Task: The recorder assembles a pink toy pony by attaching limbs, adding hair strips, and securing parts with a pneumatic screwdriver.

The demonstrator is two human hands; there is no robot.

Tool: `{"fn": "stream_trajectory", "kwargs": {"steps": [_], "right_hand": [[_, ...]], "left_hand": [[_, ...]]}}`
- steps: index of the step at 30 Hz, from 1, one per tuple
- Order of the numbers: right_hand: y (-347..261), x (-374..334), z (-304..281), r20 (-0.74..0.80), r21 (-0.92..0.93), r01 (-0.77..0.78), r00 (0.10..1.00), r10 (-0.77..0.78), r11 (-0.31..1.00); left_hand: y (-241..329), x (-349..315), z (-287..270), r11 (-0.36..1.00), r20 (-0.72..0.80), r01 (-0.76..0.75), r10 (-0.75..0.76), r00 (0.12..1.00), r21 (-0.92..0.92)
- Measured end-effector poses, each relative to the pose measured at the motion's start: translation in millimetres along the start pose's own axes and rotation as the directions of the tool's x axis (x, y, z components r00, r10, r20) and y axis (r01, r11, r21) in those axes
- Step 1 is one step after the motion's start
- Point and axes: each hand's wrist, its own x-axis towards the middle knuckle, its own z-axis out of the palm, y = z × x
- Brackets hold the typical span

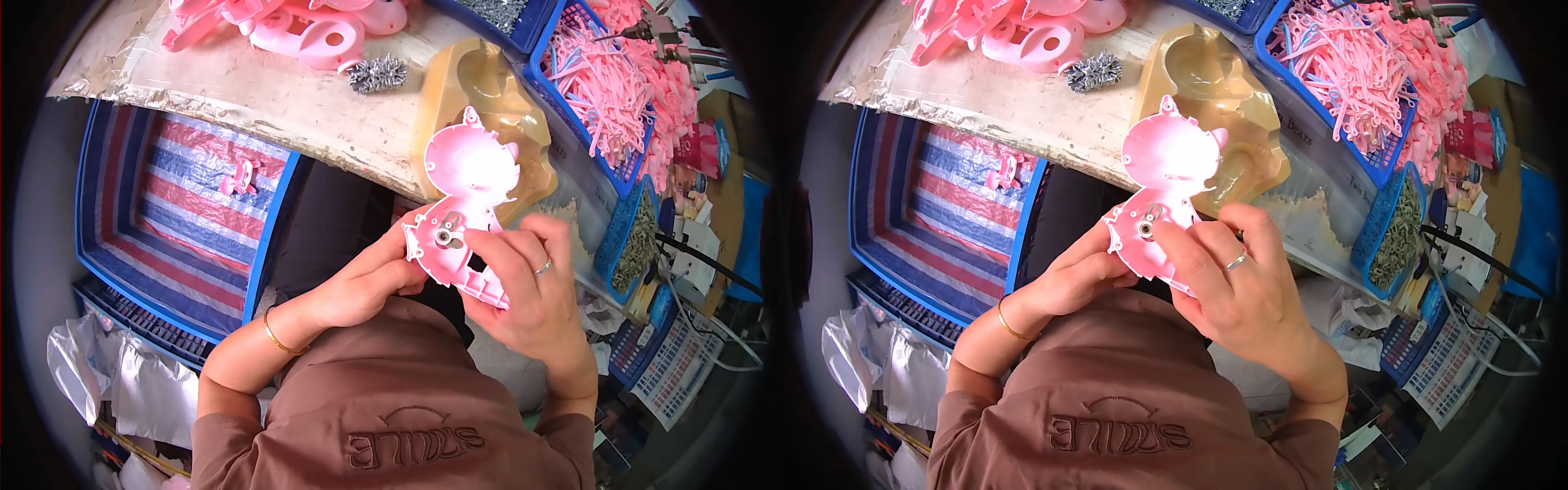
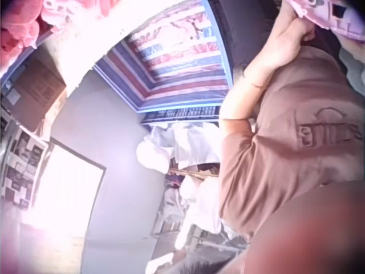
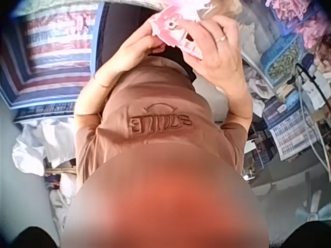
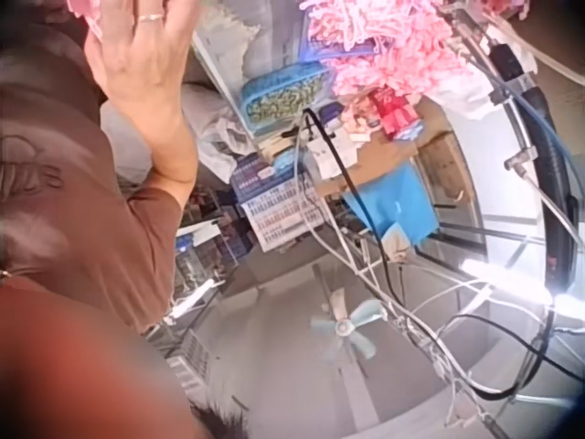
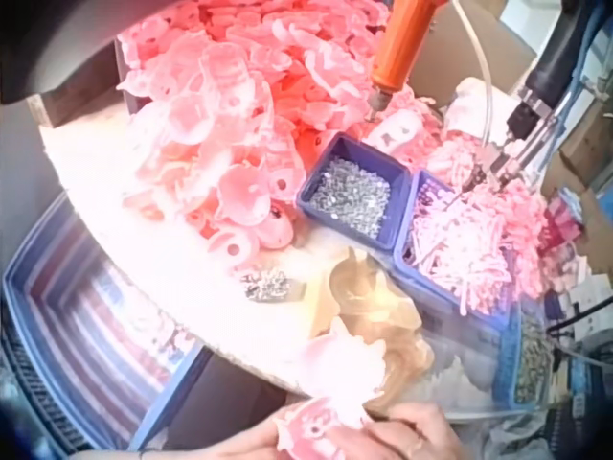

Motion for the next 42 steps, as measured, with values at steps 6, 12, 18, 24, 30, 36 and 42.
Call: {"fn": "stream_trajectory", "kwargs": {"steps": [6,12,18,24,30,36,42], "right_hand": [[-1,0,-3,0.049,-0.023,-0.022,0.999,0.023,1.0],[-7,6,-13,0.201,-0.093,-0.054,0.977,0.072,0.994],[-11,8,-10,0.241,-0.086,-0.081,0.965,0.1,0.993],[-12,8,-9,0.243,-0.068,-0.106,0.963,0.119,0.992],[-11,7,-8,0.237,-0.052,-0.114,0.964,0.123,0.992],[-9,6,-6,0.221,-0.032,-0.124,0.967,0.129,0.992],[-10,6,-6,0.227,-0.025,-0.139,0.964,0.142,0.99]], "left_hand": [[6,3,3,0.996,0.051,-0.088,0.088,0.995,0.005],[0,7,14,0.984,-0.087,-0.058,0.073,0.994,0.17],[-12,8,14,0.952,-0.09,-0.159,0.188,0.978,0.263],[-14,4,22,0.985,-0.172,-0.067,0.094,0.98,0.159],[-22,5,26,0.984,-0.177,-0.129,0.149,0.973,0.123],[-28,6,26,0.976,-0.17,-0.177,0.198,0.965,0.13],[-35,11,25,0.952,-0.166,-0.301,0.308,0.937,0.062]]}}
